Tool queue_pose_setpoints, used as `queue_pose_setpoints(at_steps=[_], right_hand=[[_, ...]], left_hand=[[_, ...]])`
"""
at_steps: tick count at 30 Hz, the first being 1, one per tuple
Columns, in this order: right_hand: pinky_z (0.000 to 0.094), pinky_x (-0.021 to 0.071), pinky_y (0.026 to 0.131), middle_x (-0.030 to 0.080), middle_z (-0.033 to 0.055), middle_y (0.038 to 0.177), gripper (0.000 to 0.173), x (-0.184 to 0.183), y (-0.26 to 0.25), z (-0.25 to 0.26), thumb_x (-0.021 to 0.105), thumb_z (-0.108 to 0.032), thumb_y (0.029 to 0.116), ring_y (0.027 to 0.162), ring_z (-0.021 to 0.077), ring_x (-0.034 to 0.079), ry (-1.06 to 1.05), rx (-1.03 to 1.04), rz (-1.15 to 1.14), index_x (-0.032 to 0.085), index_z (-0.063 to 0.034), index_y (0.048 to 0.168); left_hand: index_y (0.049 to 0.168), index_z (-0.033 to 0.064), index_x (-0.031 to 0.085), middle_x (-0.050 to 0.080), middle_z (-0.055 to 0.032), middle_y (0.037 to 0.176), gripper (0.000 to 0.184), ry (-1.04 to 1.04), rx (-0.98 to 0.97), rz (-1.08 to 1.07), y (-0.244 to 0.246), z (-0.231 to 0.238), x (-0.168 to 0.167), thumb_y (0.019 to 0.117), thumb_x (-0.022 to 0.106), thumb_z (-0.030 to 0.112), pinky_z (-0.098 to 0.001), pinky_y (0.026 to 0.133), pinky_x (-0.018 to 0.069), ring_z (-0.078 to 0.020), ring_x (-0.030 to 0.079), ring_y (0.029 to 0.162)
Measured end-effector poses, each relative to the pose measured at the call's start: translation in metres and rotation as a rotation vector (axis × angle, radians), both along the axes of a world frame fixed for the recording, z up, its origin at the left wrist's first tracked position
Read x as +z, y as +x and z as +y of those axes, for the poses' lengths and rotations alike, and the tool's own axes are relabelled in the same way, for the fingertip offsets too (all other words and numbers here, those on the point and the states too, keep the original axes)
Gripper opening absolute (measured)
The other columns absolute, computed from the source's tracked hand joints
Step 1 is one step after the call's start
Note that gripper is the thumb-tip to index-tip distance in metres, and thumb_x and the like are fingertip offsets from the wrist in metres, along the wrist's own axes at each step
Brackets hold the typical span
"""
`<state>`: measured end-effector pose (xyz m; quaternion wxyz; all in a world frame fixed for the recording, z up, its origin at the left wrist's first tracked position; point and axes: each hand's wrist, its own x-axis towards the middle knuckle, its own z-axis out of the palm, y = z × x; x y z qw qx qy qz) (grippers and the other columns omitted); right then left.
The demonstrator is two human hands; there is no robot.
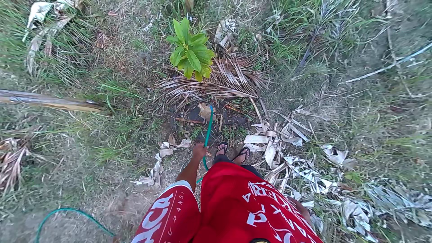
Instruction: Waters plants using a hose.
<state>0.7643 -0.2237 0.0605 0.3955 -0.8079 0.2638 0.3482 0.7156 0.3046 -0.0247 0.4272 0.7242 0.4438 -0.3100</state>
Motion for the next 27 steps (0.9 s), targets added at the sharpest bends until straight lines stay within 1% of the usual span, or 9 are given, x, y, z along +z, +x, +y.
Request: queue_pose_setpoints(at_steps=[1,6,9,12,14,19,22,25,27], right_hand=[[0.0379,0.0588,0.079,0.070,0.0207,0.111,0.035,-0.002,-0.001,-0.002,0.047,-0.016,0.1093,0.087,0.0211,0.071,0.006,0.006,0.000,0.056,0.0025,0.138],[0.0407,0.0600,0.078,0.072,0.0196,0.109,0.035,-0.021,-0.005,-0.020,0.048,-0.019,0.1091,0.086,0.0227,0.073,0.012,0.017,0.013,0.058,0.0003,0.137],[0.0406,0.0607,0.077,0.072,0.0193,0.109,0.036,-0.024,-0.006,-0.021,0.048,-0.019,0.1089,0.086,0.0230,0.073,0.019,0.005,0.010,0.057,0.0000,0.138],[0.0423,0.0607,0.079,0.072,0.0208,0.110,0.037,-0.019,-0.006,-0.019,0.047,-0.019,0.1086,0.088,0.0249,0.074,0.014,0.044,-0.009,0.056,0.0017,0.138],[0.0420,0.0607,0.080,0.072,0.0218,0.110,0.036,-0.015,-0.004,-0.016,0.047,-0.017,0.1087,0.088,0.0252,0.074,0.004,0.052,-0.010,0.056,0.0026,0.138],[0.0414,0.0608,0.080,0.071,0.0226,0.110,0.037,-0.013,-0.005,-0.017,0.046,-0.018,0.1092,0.088,0.0249,0.073,0.023,0.042,-0.010,0.055,0.0035,0.138],[0.0419,0.0614,0.077,0.072,0.0207,0.109,0.037,-0.020,-0.007,-0.024,0.048,-0.020,0.1087,0.086,0.0246,0.074,0.023,0.038,-0.012,0.057,0.0017,0.138],[0.0406,0.0611,0.077,0.073,0.0202,0.109,0.036,-0.022,-0.008,-0.025,0.048,-0.018,0.1085,0.086,0.0235,0.074,0.021,0.049,-0.022,0.057,0.0011,0.137],[0.0405,0.0611,0.079,0.073,0.0202,0.109,0.036,-0.021,-0.007,-0.024,0.048,-0.018,0.1087,0.086,0.0234,0.074,0.018,0.057,-0.020,0.057,0.0013,0.138]], left_hand=[[0.126,0.0063,0.069,0.071,-0.0181,0.122,0.034,0.024,-0.011,-0.009,0.003,0.004,0.000,0.1016,0.060,0.027,-0.0543,0.105,0.0478,-0.0330,0.066,0.117],[0.125,0.0091,0.071,0.070,-0.0173,0.123,0.033,0.123,-0.032,-0.028,0.017,0.026,0.008,0.1015,0.060,0.029,-0.0551,0.105,0.0480,-0.0334,0.065,0.119],[0.124,0.0096,0.071,0.071,-0.0174,0.121,0.032,0.170,-0.037,-0.025,0.028,0.039,0.018,0.1023,0.060,0.030,-0.0559,0.104,0.0479,-0.0341,0.065,0.118],[0.127,0.0102,0.070,0.070,-0.0178,0.123,0.033,0.222,-0.029,-0.027,0.037,0.050,0.021,0.1031,0.060,0.030,-0.0568,0.104,0.0477,-0.0353,0.065,0.120],[0.128,0.0119,0.070,0.071,-0.0170,0.123,0.032,0.247,-0.013,-0.019,0.042,0.054,0.021,0.1025,0.060,0.029,-0.0570,0.104,0.0483,-0.0350,0.065,0.120],[0.123,0.0114,0.072,0.073,-0.0179,0.114,0.030,0.320,-0.015,-0.042,0.048,0.065,0.014,0.1015,0.062,0.030,-0.0617,0.097,0.0504,-0.0379,0.067,0.112],[0.125,0.0143,0.072,0.074,-0.0159,0.114,0.030,0.348,0.001,-0.064,0.048,0.071,0.004,0.1006,0.063,0.031,-0.0596,0.097,0.0519,-0.0358,0.068,0.111],[0.120,0.0126,0.073,0.073,-0.0168,0.113,0.028,0.352,0.021,-0.060,0.051,0.074,0.008,0.1004,0.064,0.030,-0.0599,0.097,0.0514,-0.0361,0.068,0.111],[0.123,0.0143,0.073,0.073,-0.0170,0.114,0.029,0.359,0.030,-0.046,0.052,0.075,0.008,0.1003,0.064,0.031,-0.0602,0.096,0.0517,-0.0365,0.068,0.112]])
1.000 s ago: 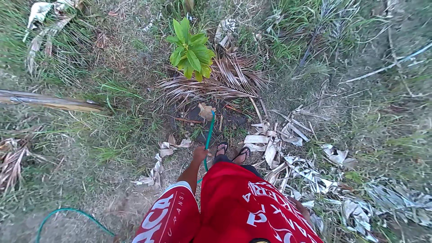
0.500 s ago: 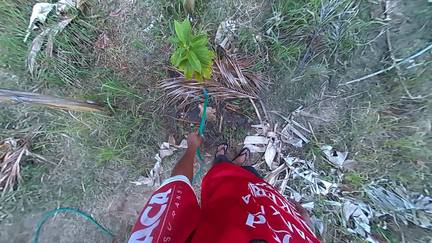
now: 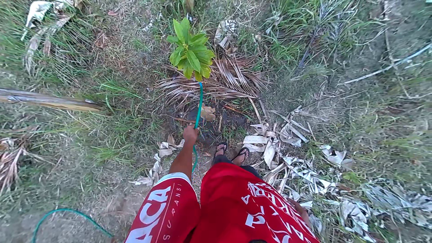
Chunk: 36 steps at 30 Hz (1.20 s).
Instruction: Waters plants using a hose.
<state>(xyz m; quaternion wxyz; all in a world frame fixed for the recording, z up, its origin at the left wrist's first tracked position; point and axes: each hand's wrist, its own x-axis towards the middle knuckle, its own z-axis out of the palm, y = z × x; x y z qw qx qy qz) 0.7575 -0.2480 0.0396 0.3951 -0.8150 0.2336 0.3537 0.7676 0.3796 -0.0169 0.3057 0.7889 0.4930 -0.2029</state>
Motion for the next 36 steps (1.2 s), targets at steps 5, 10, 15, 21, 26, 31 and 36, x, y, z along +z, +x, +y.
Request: queue_pose_setpoints(at_steps=[5,10,15,21,26,31,36], right_hand=[[0.0408,0.0614,0.076,0.073,0.0191,0.108,0.035,-0.005,0.000,-0.004,0.049,-0.019,0.1084,0.085,0.0229,0.074,0.004,-0.026,0.005,0.058,0.0001,0.136],[0.0416,0.0612,0.073,0.072,0.0192,0.109,0.035,-0.004,0.002,-0.001,0.049,-0.020,0.1088,0.084,0.0234,0.073,-0.001,-0.061,0.032,0.057,-0.0006,0.137],[0.0402,0.0603,0.079,0.072,0.0199,0.109,0.036,-0.003,0.002,-0.001,0.047,-0.017,0.1092,0.084,0.0216,0.073,0.018,0.009,0.001,0.056,0.0025,0.137],[0.0370,0.0583,0.080,0.071,0.0198,0.110,0.034,0.022,0.007,0.024,0.045,-0.014,0.1099,0.087,0.0194,0.071,-0.035,-0.044,0.022,0.056,0.0026,0.137],[0.0364,0.0586,0.079,0.071,0.0200,0.109,0.034,0.019,0.007,0.021,0.046,-0.014,0.1093,0.086,0.0193,0.071,-0.030,-0.033,0.020,0.056,0.0031,0.137],[0.0391,0.0589,0.080,0.071,0.0199,0.113,0.034,0.019,0.010,0.022,0.046,-0.016,0.1097,0.089,0.0219,0.072,-0.042,-0.039,0.038,0.057,0.0008,0.138],[0.0378,0.0585,0.077,0.070,0.0193,0.114,0.035,0.025,0.013,0.028,0.047,-0.016,0.1098,0.087,0.0209,0.071,-0.044,-0.047,0.042,0.057,0.0005,0.138]], left_hand=[[0.125,0.0186,0.072,0.073,-0.0152,0.117,0.030,0.036,0.034,0.020,0.000,0.001,-0.004,0.1002,0.063,0.032,-0.0620,0.095,0.0515,-0.0366,0.067,0.114],[0.129,0.0173,0.070,0.072,-0.0158,0.120,0.034,0.050,0.045,0.024,-0.001,0.004,-0.004,0.1004,0.064,0.034,-0.0614,0.096,0.0520,-0.0368,0.067,0.115],[0.123,0.0134,0.073,0.073,-0.0174,0.115,0.030,0.033,0.063,-0.005,-0.005,0.002,0.001,0.0997,0.065,0.031,-0.0611,0.096,0.0516,-0.0368,0.068,0.111],[0.123,0.0097,0.072,0.072,-0.0196,0.117,0.030,0.028,0.047,0.016,-0.016,-0.005,0.003,0.1000,0.064,0.027,-0.0599,0.099,0.0505,-0.0380,0.067,0.114],[0.124,0.0092,0.072,0.070,-0.0202,0.122,0.033,-0.006,0.055,0.047,-0.025,-0.007,0.005,0.1012,0.063,0.031,-0.0569,0.103,0.0487,-0.0376,0.064,0.120],[0.120,0.0091,0.073,0.072,-0.0182,0.118,0.030,-0.010,0.063,0.031,-0.030,-0.007,0.001,0.1003,0.064,0.030,-0.0571,0.103,0.0489,-0.0355,0.066,0.118],[0.123,0.0100,0.072,0.072,-0.0171,0.119,0.031,-0.035,0.077,0.023,-0.029,-0.009,0.006,0.1006,0.064,0.030,-0.0556,0.104,0.0490,-0.0344,0.066,0.118]])
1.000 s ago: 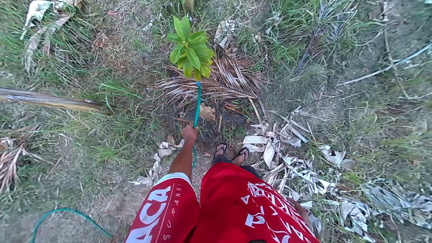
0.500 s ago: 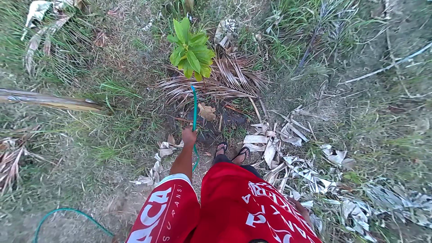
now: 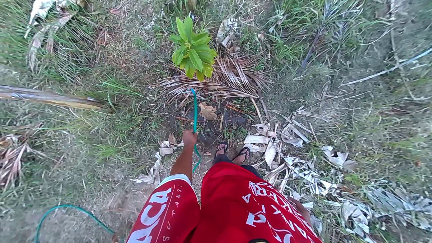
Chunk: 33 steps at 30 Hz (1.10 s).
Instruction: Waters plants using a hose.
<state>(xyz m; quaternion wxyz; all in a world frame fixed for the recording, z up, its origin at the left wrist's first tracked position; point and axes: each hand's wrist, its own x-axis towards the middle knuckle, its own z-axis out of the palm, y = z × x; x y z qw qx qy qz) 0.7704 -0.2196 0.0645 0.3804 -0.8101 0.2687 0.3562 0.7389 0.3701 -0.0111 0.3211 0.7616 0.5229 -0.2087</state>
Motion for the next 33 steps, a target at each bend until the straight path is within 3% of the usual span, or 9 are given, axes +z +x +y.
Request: queue_pose_setpoints(at_steps=[5,14,19,33], right_hand=[[0.0394,0.0600,0.078,0.072,0.0203,0.109,0.033,-0.021,-0.005,-0.019,0.049,-0.014,0.1085,0.085,0.0224,0.073,0.030,0.036,-0.018,0.058,0.0020,0.136],[0.0417,0.0605,0.082,0.072,0.0211,0.111,0.035,-0.022,-0.007,-0.022,0.048,-0.015,0.1087,0.090,0.0248,0.074,0.036,0.078,-0.018,0.057,0.0016,0.138],[0.0408,0.0598,0.083,0.071,0.0214,0.112,0.036,-0.014,-0.004,-0.013,0.046,-0.016,0.1095,0.091,0.0241,0.073,0.036,0.054,-0.002,0.055,0.0018,0.140],[0.0406,0.0603,0.079,0.072,0.0200,0.110,0.034,-0.016,-0.006,-0.012,0.048,-0.017,0.1093,0.088,0.0240,0.074,0.017,0.033,-0.004,0.057,-0.0003,0.138]], left_hand=[[0.126,0.0107,0.071,0.073,-0.0167,0.117,0.034,-0.036,-0.016,0.013,0.002,-0.008,0.002,0.1019,0.061,0.032,-0.0561,0.103,0.0491,-0.0342,0.067,0.116],[0.130,0.0110,0.070,0.071,-0.0158,0.123,0.036,-0.088,-0.021,0.029,0.001,-0.018,-0.002,0.1020,0.061,0.032,-0.0546,0.106,0.0482,-0.0334,0.065,0.120],[0.123,0.0080,0.072,0.072,-0.0166,0.119,0.034,-0.059,-0.034,0.014,-0.003,-0.020,-0.004,0.1021,0.061,0.032,-0.0541,0.105,0.0489,-0.0330,0.066,0.118],[0.122,0.0078,0.072,0.071,-0.0177,0.120,0.032,-0.070,-0.040,0.037,-0.003,-0.020,0.000,0.1017,0.061,0.030,-0.0545,0.104,0.0486,-0.0339,0.066,0.118]])
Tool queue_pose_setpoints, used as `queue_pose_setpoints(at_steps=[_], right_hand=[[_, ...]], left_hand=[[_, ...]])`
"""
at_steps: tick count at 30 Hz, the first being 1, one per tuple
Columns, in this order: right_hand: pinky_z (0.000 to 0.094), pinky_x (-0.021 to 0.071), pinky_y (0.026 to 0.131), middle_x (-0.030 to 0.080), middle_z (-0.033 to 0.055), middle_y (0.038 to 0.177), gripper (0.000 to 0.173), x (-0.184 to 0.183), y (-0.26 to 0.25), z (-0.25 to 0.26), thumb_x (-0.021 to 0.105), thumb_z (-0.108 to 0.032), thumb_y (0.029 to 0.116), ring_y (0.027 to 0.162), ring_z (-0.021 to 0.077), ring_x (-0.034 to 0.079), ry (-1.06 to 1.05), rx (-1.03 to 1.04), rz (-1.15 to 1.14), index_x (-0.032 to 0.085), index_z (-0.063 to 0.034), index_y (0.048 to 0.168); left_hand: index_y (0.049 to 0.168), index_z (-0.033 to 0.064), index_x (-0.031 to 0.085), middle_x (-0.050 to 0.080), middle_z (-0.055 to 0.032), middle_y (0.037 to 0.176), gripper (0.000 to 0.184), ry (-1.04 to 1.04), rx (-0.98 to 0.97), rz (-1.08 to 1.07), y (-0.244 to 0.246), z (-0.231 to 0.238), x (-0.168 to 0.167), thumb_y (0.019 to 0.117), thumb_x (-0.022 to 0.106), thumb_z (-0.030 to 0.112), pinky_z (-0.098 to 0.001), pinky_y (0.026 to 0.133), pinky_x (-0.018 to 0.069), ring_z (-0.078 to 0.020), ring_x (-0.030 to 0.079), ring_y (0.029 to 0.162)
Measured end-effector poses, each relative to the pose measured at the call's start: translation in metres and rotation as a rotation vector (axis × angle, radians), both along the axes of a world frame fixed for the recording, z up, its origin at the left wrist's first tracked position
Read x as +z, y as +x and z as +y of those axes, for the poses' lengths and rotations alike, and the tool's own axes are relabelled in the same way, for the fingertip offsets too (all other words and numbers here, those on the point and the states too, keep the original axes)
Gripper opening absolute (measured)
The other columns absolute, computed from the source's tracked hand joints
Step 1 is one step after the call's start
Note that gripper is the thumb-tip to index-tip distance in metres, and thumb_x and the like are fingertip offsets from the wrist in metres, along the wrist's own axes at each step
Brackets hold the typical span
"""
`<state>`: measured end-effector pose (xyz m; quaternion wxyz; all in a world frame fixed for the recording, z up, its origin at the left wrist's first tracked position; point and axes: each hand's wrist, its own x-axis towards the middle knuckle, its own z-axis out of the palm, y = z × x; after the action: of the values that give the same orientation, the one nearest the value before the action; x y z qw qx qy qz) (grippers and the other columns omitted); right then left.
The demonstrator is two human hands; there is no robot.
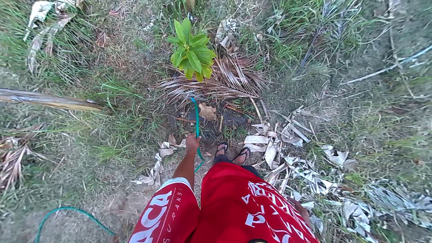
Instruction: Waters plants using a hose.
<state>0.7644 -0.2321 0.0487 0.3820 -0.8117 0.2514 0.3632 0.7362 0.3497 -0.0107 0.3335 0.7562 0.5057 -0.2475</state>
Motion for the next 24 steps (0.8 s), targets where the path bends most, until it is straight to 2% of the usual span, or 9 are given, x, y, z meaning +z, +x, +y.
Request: queue_pose_setpoints(at_steps=[3,9,14,17,22,24], right_hand=[[0.0407,0.0611,0.078,0.073,0.0192,0.108,0.034,-0.005,-0.001,-0.004,0.048,-0.018,0.1090,0.087,0.0236,0.074,0.006,-0.001,-0.009,0.058,-0.0004,0.136],[0.0388,0.0596,0.077,0.071,0.0201,0.112,0.035,0.008,0.002,0.009,0.047,-0.017,0.1096,0.086,0.0219,0.072,0.004,-0.048,0.004,0.056,0.0006,0.139],[0.0372,0.0595,0.079,0.071,0.0207,0.111,0.035,0.009,0.002,0.009,0.048,-0.016,0.1091,0.087,0.0212,0.072,-0.005,-0.033,-0.008,0.056,0.0021,0.138],[0.0389,0.0593,0.080,0.070,0.0221,0.113,0.035,0.010,0.001,0.010,0.048,-0.015,0.1094,0.089,0.0229,0.072,-0.006,-0.050,0.004,0.056,0.0023,0.139],[0.0407,0.0605,0.074,0.071,0.0197,0.110,0.036,-0.006,-0.002,-0.010,0.047,-0.018,0.1093,0.085,0.0225,0.072,0.024,-0.065,0.005,0.056,-0.0008,0.139],[0.0413,0.0611,0.073,0.071,0.0203,0.109,0.035,-0.011,-0.005,-0.017,0.048,-0.018,0.1090,0.084,0.0232,0.073,0.033,-0.061,-0.009,0.056,-0.0005,0.139]], left_hand=[[0.125,0.0106,0.071,0.071,-0.0157,0.122,0.033,-0.010,-0.022,0.002,0.005,0.000,0.001,0.1025,0.060,0.031,-0.0538,0.106,0.0479,-0.0326,0.065,0.120],[0.131,0.0102,0.069,0.070,-0.0174,0.126,0.036,-0.045,-0.097,-0.031,0.016,-0.001,0.001,0.1025,0.060,0.029,-0.0544,0.108,0.0456,-0.0339,0.063,0.123],[0.135,0.0124,0.067,0.071,-0.0159,0.124,0.037,-0.054,-0.123,-0.091,0.030,-0.007,0.003,0.1016,0.062,0.028,-0.0528,0.106,0.0485,-0.0324,0.065,0.120],[0.132,0.0138,0.069,0.071,-0.0149,0.123,0.035,-0.023,-0.154,-0.115,0.043,-0.011,0.006,0.1013,0.062,0.030,-0.0543,0.106,0.0482,-0.0328,0.065,0.119],[0.130,0.0152,0.070,0.073,-0.0141,0.118,0.034,0.020,-0.180,-0.130,0.065,-0.009,0.010,0.1018,0.062,0.031,-0.0568,0.101,0.0505,-0.0335,0.067,0.115],[0.126,0.0143,0.072,0.073,-0.0154,0.115,0.031,0.049,-0.183,-0.158,0.073,-0.006,0.012,0.1013,0.063,0.032,-0.0593,0.097,0.0519,-0.0355,0.069,0.111]])
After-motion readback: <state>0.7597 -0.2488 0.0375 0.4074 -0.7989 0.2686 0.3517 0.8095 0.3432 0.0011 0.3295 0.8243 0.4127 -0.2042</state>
